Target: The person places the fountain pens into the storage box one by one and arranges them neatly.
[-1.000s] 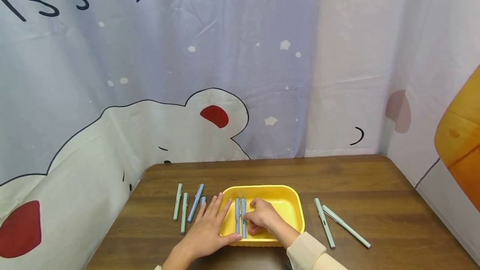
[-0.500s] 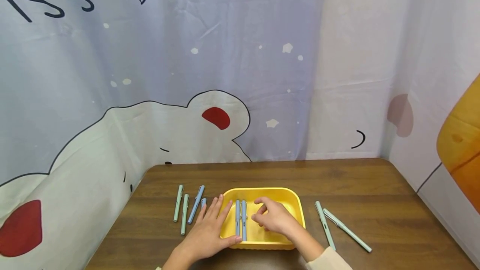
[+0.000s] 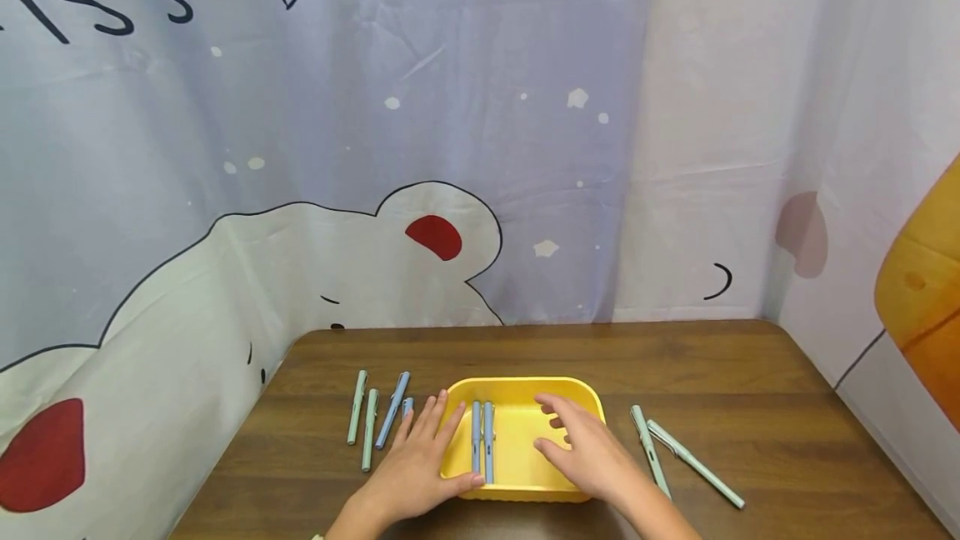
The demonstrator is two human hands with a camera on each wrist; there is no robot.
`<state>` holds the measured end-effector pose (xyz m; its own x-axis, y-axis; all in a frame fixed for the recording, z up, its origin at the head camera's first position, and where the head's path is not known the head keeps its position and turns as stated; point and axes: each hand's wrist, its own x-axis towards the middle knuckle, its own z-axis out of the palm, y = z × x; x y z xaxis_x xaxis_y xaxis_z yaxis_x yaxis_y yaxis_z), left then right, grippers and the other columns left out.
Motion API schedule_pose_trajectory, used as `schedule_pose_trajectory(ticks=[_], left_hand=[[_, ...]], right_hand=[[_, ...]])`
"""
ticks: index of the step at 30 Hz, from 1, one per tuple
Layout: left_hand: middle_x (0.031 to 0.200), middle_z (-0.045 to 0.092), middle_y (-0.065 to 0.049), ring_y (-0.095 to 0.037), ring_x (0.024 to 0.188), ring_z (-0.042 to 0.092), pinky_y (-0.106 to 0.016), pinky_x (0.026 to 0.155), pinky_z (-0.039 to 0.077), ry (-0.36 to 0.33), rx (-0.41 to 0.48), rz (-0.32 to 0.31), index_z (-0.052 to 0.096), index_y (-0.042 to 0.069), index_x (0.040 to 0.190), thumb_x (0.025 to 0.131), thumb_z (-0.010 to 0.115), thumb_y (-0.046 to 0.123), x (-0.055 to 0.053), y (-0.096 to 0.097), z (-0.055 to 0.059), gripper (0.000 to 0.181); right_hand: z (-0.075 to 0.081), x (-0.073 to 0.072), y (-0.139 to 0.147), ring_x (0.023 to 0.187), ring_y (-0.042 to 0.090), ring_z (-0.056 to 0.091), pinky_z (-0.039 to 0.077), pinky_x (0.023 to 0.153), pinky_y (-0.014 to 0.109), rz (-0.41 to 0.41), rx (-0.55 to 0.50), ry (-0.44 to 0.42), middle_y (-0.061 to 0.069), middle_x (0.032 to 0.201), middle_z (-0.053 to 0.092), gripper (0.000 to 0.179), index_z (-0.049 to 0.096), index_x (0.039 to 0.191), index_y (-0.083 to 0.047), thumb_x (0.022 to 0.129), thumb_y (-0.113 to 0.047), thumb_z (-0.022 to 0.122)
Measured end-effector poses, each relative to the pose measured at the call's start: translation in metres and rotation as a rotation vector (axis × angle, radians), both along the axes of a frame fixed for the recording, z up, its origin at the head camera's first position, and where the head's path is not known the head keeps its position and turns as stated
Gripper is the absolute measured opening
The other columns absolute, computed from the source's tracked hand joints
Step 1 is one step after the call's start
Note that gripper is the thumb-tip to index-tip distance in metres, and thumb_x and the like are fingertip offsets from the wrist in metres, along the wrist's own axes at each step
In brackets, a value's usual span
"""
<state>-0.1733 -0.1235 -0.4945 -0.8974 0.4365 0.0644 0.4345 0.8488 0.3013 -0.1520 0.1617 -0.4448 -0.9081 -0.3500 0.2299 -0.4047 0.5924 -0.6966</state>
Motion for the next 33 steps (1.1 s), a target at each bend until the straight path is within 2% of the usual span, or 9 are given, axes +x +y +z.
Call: schedule_pose_trajectory(ticks=[4, 9, 15, 22, 23, 25, 28, 30, 33], left_hand=[[0.169, 0.01, -0.016, -0.039, 0.155, 0.015, -0.065, 0.12, 0.011, 0.004, 0.001, -0.003, 0.026, 0.016, 0.162, 0.086, 0.053, 0.079, 0.0, 0.0, 0.001, 0.102], [0.169, 0.01, -0.016, -0.039, 0.155, 0.015, -0.066, 0.12, 0.011, 0.004, 0.003, -0.009, 0.026, 0.016, 0.162, 0.087, 0.052, 0.079, 0.001, 0.0, 0.001, 0.102], [0.169, 0.009, -0.015, -0.038, 0.155, 0.014, -0.066, 0.12, 0.011, 0.0, -0.001, -0.009, 0.025, 0.017, 0.162, 0.087, 0.051, 0.08, 0.001, -0.001, -0.001, 0.102], [0.17, 0.006, -0.014, -0.038, 0.155, 0.012, -0.065, 0.121, 0.009, -0.012, 0.0, -0.004, 0.024, 0.018, 0.163, 0.086, 0.05, 0.081, 0.0, -0.001, -0.003, 0.102], [0.17, 0.006, -0.014, -0.038, 0.155, 0.012, -0.065, 0.121, 0.009, -0.014, 0.001, -0.004, 0.024, 0.018, 0.163, 0.086, 0.05, 0.081, 0.0, -0.001, -0.003, 0.102], [0.17, 0.006, -0.014, -0.038, 0.155, 0.011, -0.065, 0.12, 0.009, -0.018, 0.002, -0.005, 0.023, 0.018, 0.163, 0.087, 0.05, 0.081, 0.0, -0.001, -0.003, 0.102], [0.17, 0.005, -0.014, -0.038, 0.155, 0.011, -0.065, 0.12, 0.009, -0.018, -0.001, -0.004, 0.023, 0.018, 0.163, 0.087, 0.05, 0.081, 0.0, -0.001, -0.003, 0.102], [0.17, 0.005, -0.014, -0.037, 0.155, 0.011, -0.065, 0.12, 0.009, -0.015, -0.002, -0.005, 0.023, 0.018, 0.163, 0.087, 0.05, 0.081, -0.001, -0.001, -0.003, 0.102], [0.17, 0.006, -0.014, -0.038, 0.155, 0.012, -0.066, 0.12, 0.01, -0.006, 0.004, -0.008, 0.024, 0.017, 0.163, 0.087, 0.051, 0.08, 0.0, -0.002, -0.004, 0.102]], right_hand=[[0.0, 0.01, 0.007, 0.11, 0.03, 0.067, 0.058, 0.085, 0.039, -0.058, 0.055, 0.13, 0.009, 0.132, 0.065, 0.051, 0.056, 0.14, -0.011, 0.093, -0.017, 0.075], [-0.002, 0.02, 0.017, 0.119, 0.026, 0.063, 0.055, 0.09, 0.045, -0.149, 0.167, 0.268, 0.002, 0.135, 0.063, 0.057, 0.058, 0.14, -0.015, 0.087, -0.016, 0.08], [-0.011, 0.027, 0.038, 0.114, 0.024, 0.065, 0.057, 0.086, 0.046, -0.18, 0.228, 0.418, 0.003, 0.132, 0.063, 0.063, 0.059, 0.137, -0.012, 0.08, -0.013, 0.086], [-0.021, 0.032, 0.064, 0.12, 0.033, 0.06, 0.054, 0.089, 0.054, -0.214, 0.246, 0.331, 0.01, 0.136, 0.061, 0.063, 0.057, 0.139, -0.009, 0.082, -0.012, 0.084], [-0.023, 0.033, 0.068, 0.119, 0.031, 0.061, 0.054, 0.089, 0.05, -0.22, 0.265, 0.343, 0.01, 0.136, 0.061, 0.063, 0.057, 0.139, -0.009, 0.082, -0.013, 0.084], [-0.029, 0.032, 0.076, 0.118, 0.031, 0.06, 0.051, 0.097, 0.034, -0.223, 0.272, 0.382, 0.011, 0.135, 0.062, 0.065, 0.058, 0.138, -0.008, 0.079, -0.012, 0.086], [-0.037, 0.03, 0.086, 0.117, 0.03, 0.057, 0.032, 0.102, 0.008, -0.224, 0.288, 0.444, 0.011, 0.135, 0.062, 0.068, 0.059, 0.136, -0.008, 0.076, -0.011, 0.088], [-0.042, 0.03, 0.092, 0.117, 0.03, 0.056, 0.033, 0.102, 0.01, -0.226, 0.295, 0.458, 0.011, 0.136, 0.06, 0.071, 0.059, 0.137, -0.007, 0.074, -0.01, 0.089], [-0.045, 0.029, 0.099, 0.117, 0.035, 0.057, 0.051, 0.096, 0.038, -0.226, 0.305, 0.444, 0.016, 0.136, 0.059, 0.072, 0.058, 0.137, -0.006, 0.074, -0.01, 0.09]])
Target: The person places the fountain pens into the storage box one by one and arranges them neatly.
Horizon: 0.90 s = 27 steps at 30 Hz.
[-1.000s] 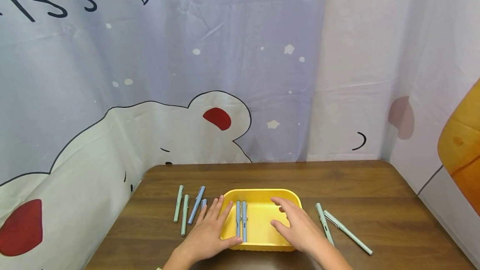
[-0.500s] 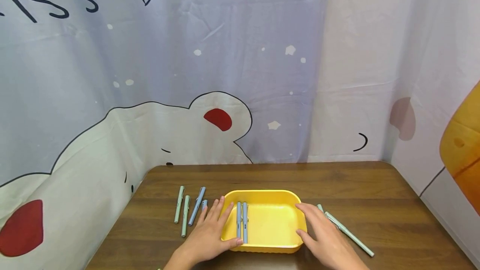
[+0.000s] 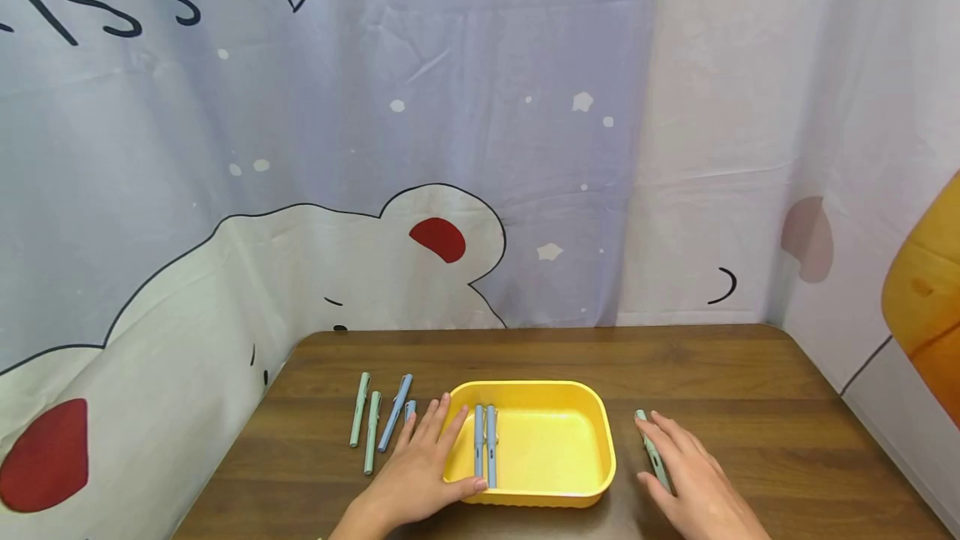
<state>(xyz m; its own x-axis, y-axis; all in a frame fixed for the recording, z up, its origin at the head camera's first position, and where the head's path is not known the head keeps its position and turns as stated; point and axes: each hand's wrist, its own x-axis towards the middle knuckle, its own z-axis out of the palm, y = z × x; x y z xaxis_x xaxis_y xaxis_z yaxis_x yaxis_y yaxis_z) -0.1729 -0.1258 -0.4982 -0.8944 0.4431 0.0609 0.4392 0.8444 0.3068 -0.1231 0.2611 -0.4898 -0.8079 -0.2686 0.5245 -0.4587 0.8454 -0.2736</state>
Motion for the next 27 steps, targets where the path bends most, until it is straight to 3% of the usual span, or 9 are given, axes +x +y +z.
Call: schedule_pose_trajectory(ticks=[2, 4, 8, 14, 27], left_hand=[[0.17, 0.007, -0.015, -0.039, 0.155, 0.013, -0.066, 0.12, 0.01, 0.005, 0.004, -0.003, 0.025, 0.017, 0.162, 0.087, 0.051, 0.08, 0.0, 0.0, 0.0, 0.102], [0.17, 0.008, -0.015, -0.039, 0.155, 0.013, -0.066, 0.12, 0.011, 0.006, 0.006, -0.005, 0.025, 0.017, 0.162, 0.087, 0.051, 0.08, 0.001, 0.0, 0.001, 0.102], [0.17, 0.006, -0.014, -0.038, 0.155, 0.012, -0.066, 0.12, 0.01, -0.002, 0.003, -0.005, 0.024, 0.017, 0.163, 0.087, 0.049, 0.081, 0.001, 0.001, 0.003, 0.102], [0.17, 0.005, -0.014, -0.037, 0.155, 0.012, -0.065, 0.12, 0.01, -0.01, -0.001, 0.001, 0.024, 0.017, 0.163, 0.086, 0.048, 0.082, 0.001, 0.001, 0.004, 0.103], [0.17, 0.006, -0.014, -0.037, 0.155, 0.013, -0.065, 0.121, 0.011, -0.007, -0.021, 0.002, 0.024, 0.017, 0.163, 0.087, 0.051, 0.08, 0.001, 0.001, 0.005, 0.102]], right_hand=[[-0.002, 0.0, 0.004, 0.116, 0.039, 0.058, 0.053, 0.084, 0.059, -0.005, -0.005, -0.02, 0.02, 0.135, 0.058, 0.071, 0.058, 0.136, -0.005, 0.074, -0.01, 0.09], [-0.003, 0.0, 0.008, 0.116, 0.043, 0.058, 0.052, 0.082, 0.063, -0.007, -0.015, -0.039, 0.023, 0.134, 0.057, 0.068, 0.058, 0.134, -0.003, 0.074, -0.008, 0.089], [-0.005, -0.001, 0.017, 0.116, 0.045, 0.057, 0.051, 0.083, 0.064, -0.021, -0.016, -0.093, 0.025, 0.133, 0.057, 0.065, 0.059, 0.133, -0.004, 0.075, -0.006, 0.088], [-0.01, -0.002, 0.027, 0.121, 0.049, 0.051, 0.048, 0.086, 0.067, -0.062, -0.013, -0.241, 0.027, 0.137, 0.052, 0.063, 0.057, 0.137, -0.004, 0.08, -0.011, 0.084], [-0.018, -0.013, 0.047, 0.123, 0.058, 0.046, 0.045, 0.084, 0.073, -0.124, 0.048, -0.391, 0.035, 0.141, 0.046, 0.077, 0.046, 0.145, 0.004, 0.084, -0.025, 0.082]])
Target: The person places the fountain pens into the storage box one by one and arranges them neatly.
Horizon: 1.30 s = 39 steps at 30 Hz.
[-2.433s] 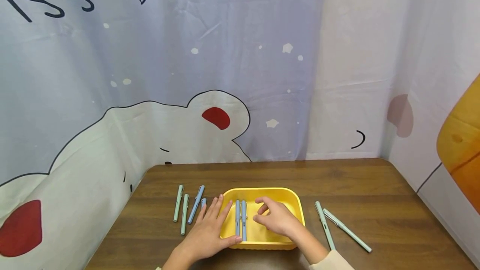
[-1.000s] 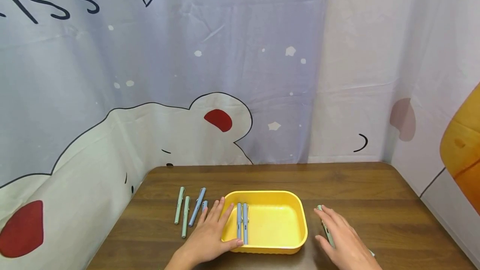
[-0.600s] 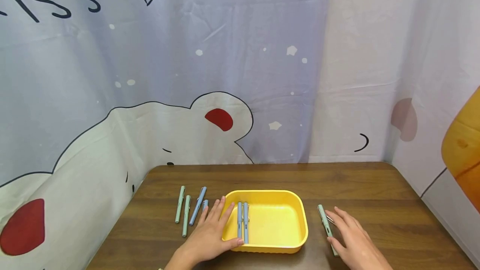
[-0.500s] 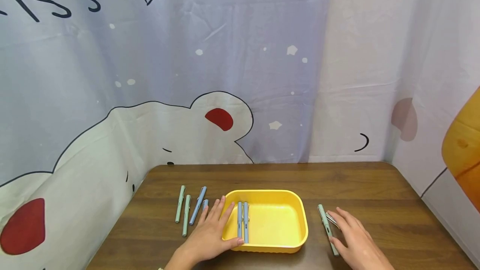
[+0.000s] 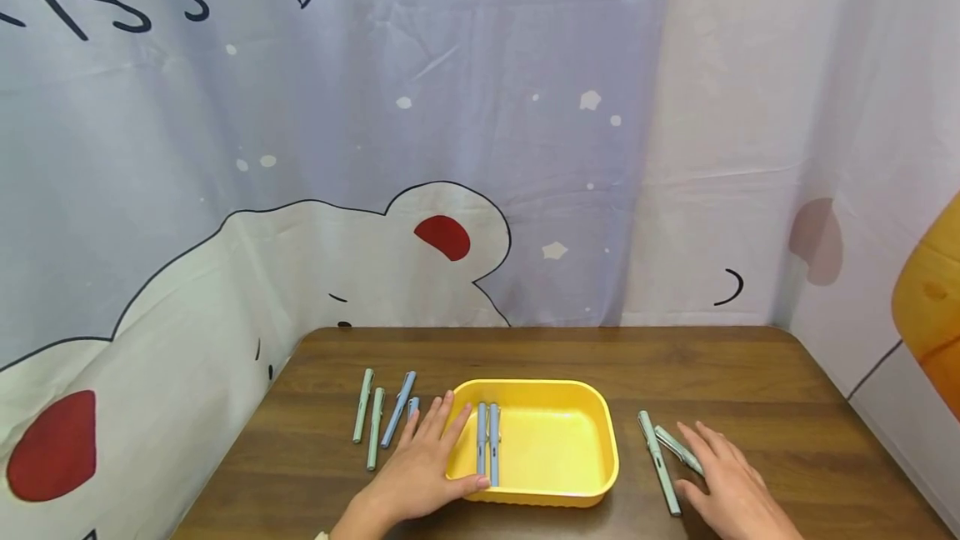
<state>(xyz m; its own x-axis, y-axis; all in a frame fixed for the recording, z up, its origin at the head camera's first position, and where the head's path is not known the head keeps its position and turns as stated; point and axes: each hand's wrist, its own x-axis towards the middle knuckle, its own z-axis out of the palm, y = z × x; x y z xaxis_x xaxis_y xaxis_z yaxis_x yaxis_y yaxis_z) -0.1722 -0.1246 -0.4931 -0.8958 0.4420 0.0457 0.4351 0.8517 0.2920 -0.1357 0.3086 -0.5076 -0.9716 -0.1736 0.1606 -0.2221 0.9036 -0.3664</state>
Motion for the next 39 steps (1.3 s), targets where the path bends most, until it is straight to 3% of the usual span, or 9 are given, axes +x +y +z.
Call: schedule_pose_trajectory(ticks=[10, 26, 39], left_hand=[[0.17, 0.006, -0.014, -0.037, 0.155, 0.012, -0.064, 0.121, 0.01, -0.012, 0.0, 0.002, 0.024, 0.018, 0.163, 0.087, 0.051, 0.08, 0.0, 0.0, 0.0, 0.102], [0.17, 0.008, -0.015, -0.037, 0.155, 0.013, -0.065, 0.12, 0.012, -0.007, 0.004, 0.002, 0.024, 0.017, 0.163, 0.087, 0.051, 0.079, 0.0, 0.0, 0.001, 0.102], [0.169, 0.01, -0.016, -0.038, 0.155, 0.015, -0.066, 0.12, 0.013, -0.007, 0.007, 0.006, 0.026, 0.016, 0.162, 0.087, 0.053, 0.079, 0.0, 0.001, 0.002, 0.102]], right_hand=[[-0.002, -0.007, 0.009, 0.12, 0.059, 0.047, 0.045, 0.086, 0.071, -0.001, 0.019, -0.043, 0.037, 0.138, 0.048, 0.078, 0.044, 0.146, 0.005, 0.085, -0.028, 0.081], [-0.007, -0.019, 0.009, 0.113, 0.055, 0.054, 0.048, 0.084, 0.066, 0.006, 0.073, -0.082, 0.026, 0.126, 0.059, 0.065, 0.056, 0.137, 0.003, 0.084, -0.024, 0.081], [-0.004, -0.024, 0.009, 0.093, 0.029, 0.053, 0.049, 0.074, 0.048, -0.019, 0.064, -0.171, 0.009, 0.105, 0.06, 0.05, 0.064, 0.127, 0.002, 0.086, -0.023, 0.08]])
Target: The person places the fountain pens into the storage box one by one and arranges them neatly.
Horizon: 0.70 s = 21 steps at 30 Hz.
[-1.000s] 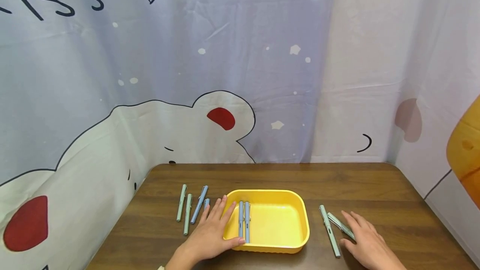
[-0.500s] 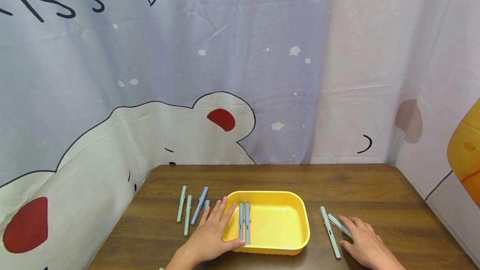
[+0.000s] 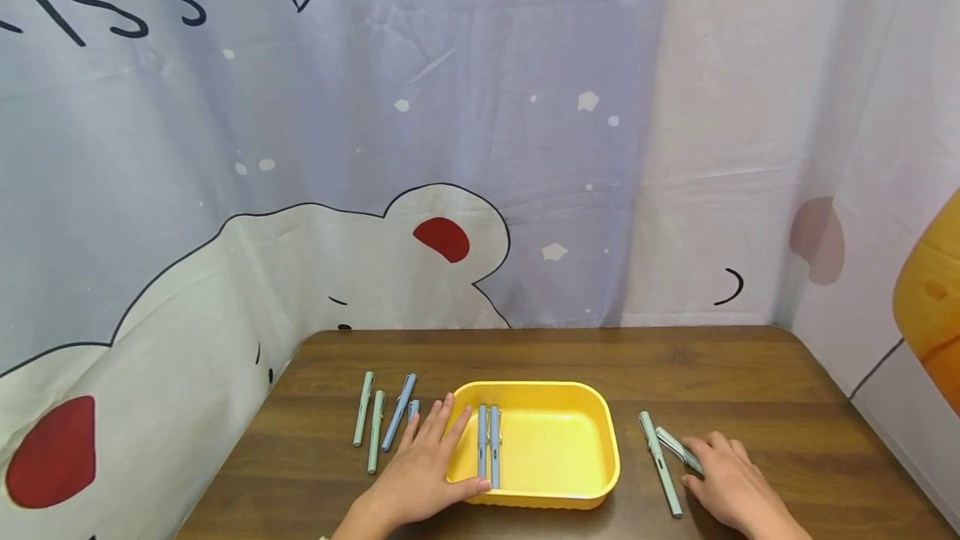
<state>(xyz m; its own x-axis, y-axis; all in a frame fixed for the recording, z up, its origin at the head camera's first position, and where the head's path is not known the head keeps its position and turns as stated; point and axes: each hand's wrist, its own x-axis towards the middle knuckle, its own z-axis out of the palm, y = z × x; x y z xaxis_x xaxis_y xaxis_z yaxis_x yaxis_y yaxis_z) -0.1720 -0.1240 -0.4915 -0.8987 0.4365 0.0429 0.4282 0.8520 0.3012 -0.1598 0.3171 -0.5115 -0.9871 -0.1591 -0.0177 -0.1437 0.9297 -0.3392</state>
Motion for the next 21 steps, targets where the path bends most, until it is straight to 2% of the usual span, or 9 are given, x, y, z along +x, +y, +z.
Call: schedule_pose_trajectory(ticks=[4, 10, 14, 19, 21], left_hand=[[0.169, 0.01, -0.016, -0.038, 0.155, 0.016, -0.066, 0.119, 0.013, 0.001, 0.004, 0.0, 0.026, 0.016, 0.162, 0.087, 0.053, 0.079, -0.0001, 0.0001, -0.0003, 0.102], [0.169, 0.01, -0.016, -0.038, 0.154, 0.016, -0.066, 0.12, 0.012, 0.002, 0.003, 0.0, 0.025, 0.016, 0.162, 0.087, 0.052, 0.079, 0.0004, 0.0005, -0.0009, 0.102], [0.17, 0.009, -0.015, -0.038, 0.155, 0.016, -0.065, 0.12, 0.012, -0.002, 0.003, 0.002, 0.025, 0.017, 0.162, 0.087, 0.053, 0.079, 0.0, 0.0001, -0.0014, 0.102], [0.17, 0.007, -0.013, -0.038, 0.155, 0.015, -0.065, 0.12, 0.011, -0.01, 0.011, 0.003, 0.025, 0.017, 0.162, 0.087, 0.053, 0.079, -0.0008, -0.0001, -0.0029, 0.101], [0.17, 0.006, -0.013, -0.038, 0.155, 0.015, -0.065, 0.12, 0.01, -0.013, 0.01, 0.006, 0.025, 0.017, 0.162, 0.087, 0.052, 0.079, -0.0012, -0.0001, -0.0038, 0.101]], right_hand=[[0.0019, -0.0009, -0.0025, 0.087, 0.022, 0.052, 0.048, 0.07, 0.041, -0.001, -0.012, 0.003, 0.005, 0.098, 0.058, 0.042, 0.066, 0.122, 0.0, 0.086, -0.017, 0.079], [0.0022, -0.0036, -0.0047, 0.085, 0.021, 0.057, 0.05, 0.069, 0.043, -0.02, -0.019, -0.009, 0.003, 0.095, 0.06, 0.026, 0.066, 0.111, -0.005, 0.087, -0.01, 0.076], [0.0024, -0.0046, -0.0056, 0.08, 0.018, 0.052, 0.048, 0.067, 0.04, -0.031, -0.032, -0.013, -0.001, 0.087, 0.055, 0.02, 0.066, 0.104, -0.007, 0.087, -0.008, 0.076], [0.0048, -0.0029, -0.0052, 0.072, 0.017, 0.046, 0.041, 0.061, 0.034, -0.07, -0.119, -0.057, 0.0, 0.081, 0.049, 0.015, 0.065, 0.102, -0.006, 0.088, -0.009, 0.071], [0.0085, -0.0021, -0.0043, 0.074, 0.018, 0.049, 0.042, 0.061, 0.034, -0.09, -0.148, -0.079, 0.0, 0.083, 0.052, 0.017, 0.065, 0.105, -0.003, 0.089, -0.011, 0.069]])
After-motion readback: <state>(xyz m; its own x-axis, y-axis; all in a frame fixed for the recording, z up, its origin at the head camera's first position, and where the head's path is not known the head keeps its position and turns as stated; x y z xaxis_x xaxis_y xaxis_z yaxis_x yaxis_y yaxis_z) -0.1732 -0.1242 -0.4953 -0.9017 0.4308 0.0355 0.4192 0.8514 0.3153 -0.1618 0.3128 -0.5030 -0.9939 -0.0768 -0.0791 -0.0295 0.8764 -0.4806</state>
